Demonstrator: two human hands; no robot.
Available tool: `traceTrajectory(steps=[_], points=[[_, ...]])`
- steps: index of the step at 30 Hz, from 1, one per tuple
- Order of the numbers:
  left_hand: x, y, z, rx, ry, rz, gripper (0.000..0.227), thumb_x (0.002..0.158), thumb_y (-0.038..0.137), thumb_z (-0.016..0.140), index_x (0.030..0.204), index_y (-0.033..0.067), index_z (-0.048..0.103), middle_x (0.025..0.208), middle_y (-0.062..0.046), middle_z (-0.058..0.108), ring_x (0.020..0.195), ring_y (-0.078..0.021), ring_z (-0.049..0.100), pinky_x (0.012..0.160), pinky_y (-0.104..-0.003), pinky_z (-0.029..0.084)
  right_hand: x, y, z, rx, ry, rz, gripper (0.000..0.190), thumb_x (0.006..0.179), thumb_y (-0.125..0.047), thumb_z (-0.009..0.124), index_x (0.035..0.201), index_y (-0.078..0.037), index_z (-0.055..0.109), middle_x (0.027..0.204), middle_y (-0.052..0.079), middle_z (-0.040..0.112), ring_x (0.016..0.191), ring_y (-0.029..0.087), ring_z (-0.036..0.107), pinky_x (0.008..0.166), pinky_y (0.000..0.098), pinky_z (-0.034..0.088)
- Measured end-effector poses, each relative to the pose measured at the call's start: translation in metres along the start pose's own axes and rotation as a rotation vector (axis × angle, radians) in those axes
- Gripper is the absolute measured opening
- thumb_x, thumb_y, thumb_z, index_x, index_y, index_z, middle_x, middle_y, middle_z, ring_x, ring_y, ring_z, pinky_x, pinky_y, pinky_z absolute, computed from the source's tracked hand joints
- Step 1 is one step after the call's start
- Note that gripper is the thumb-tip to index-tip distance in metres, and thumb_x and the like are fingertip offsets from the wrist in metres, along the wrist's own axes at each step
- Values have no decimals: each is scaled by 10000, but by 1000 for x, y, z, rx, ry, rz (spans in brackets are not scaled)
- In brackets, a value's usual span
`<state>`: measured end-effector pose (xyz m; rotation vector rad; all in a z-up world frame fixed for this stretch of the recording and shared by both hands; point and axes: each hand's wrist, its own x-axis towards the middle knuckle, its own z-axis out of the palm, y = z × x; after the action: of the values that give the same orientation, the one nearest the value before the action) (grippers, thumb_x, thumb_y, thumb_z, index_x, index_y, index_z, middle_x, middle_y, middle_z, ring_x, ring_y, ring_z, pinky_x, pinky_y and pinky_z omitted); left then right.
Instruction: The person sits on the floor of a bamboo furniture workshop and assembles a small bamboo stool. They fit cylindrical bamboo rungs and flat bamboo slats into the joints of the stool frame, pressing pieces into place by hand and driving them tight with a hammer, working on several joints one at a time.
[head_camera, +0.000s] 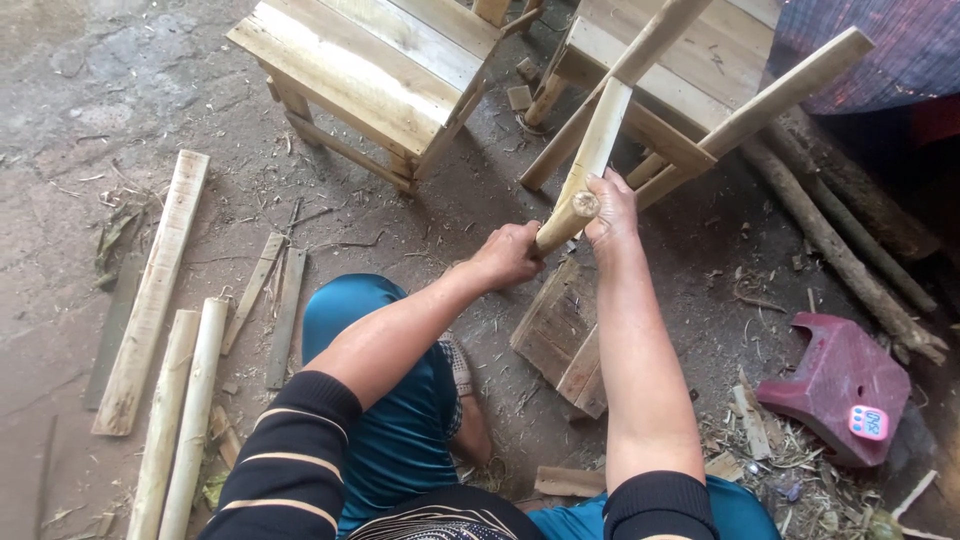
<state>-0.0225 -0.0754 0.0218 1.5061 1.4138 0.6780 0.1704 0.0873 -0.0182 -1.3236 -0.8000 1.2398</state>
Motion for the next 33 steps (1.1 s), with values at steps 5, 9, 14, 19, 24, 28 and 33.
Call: traceTrajectory(steps=[5, 9, 14, 19, 24, 28, 33], points=[[1, -4, 7, 56, 9, 36, 502, 818, 249, 783, 1219, 122, 509, 1092, -210, 735, 1060, -469, 710, 899, -616, 556, -2, 2, -3, -13, -21, -14, 420, 785, 17, 793, 1200, 7, 723, 1017, 285, 724, 895, 392, 773, 723, 523, 654], [-2, 5, 0, 57, 3, 86, 779, 835, 212, 766, 1438, 180, 274, 1207, -239, 688, 1163, -495, 663, 997, -647, 508, -22, -8, 5, 1, -55, -22, 463, 777, -9, 824, 1224, 12, 707, 1043, 285, 722, 921, 379, 764, 741, 531, 643], [4, 1, 8, 78, -18, 69, 805, 831, 227, 755, 1467, 165, 266, 1227, -213, 694, 1190, -463, 662, 1033, -628, 498, -38, -13, 1, 11, -109, -4, 582, 781, -32, 856, 1318, 20, 639, 1105, 298, 707, 951, 383, 755, 789, 562, 628], [20, -15, 29, 83, 2, 81, 750, 828, 218, 676, 1458, 173, 272, 1223, -194, 695, 1154, -459, 680, 1019, -627, 517, -90, -43, 19, 6, -184, 105, 479, 899, -56, 792, 1338, -15, 606, 1071, 332, 712, 907, 449, 774, 733, 604, 662], [22, -13, 37, 33, 40, 114, 671, 811, 183, 665, 1384, 201, 317, 1255, -190, 675, 1116, -497, 683, 1011, -633, 529, -118, -50, 24, 121, -158, 149, 235, 910, -31, 762, 1094, 35, 631, 946, 323, 728, 762, 428, 780, 654, 583, 675], [22, -12, 41, 35, 72, 102, 573, 806, 170, 636, 1296, 167, 339, 1153, -208, 692, 1051, -511, 702, 962, -635, 546, -143, -64, 26, 78, -160, 186, 203, 957, -52, 672, 1139, 18, 614, 954, 269, 731, 774, 343, 779, 707, 495, 695], [22, -8, 43, 56, 95, 102, 506, 788, 153, 627, 1220, 135, 365, 1064, -219, 701, 988, -518, 716, 905, -639, 561, -162, -74, 28, 37, -105, 146, 284, 942, -96, 638, 1184, 52, 645, 1031, 277, 713, 892, 363, 762, 836, 522, 660]])
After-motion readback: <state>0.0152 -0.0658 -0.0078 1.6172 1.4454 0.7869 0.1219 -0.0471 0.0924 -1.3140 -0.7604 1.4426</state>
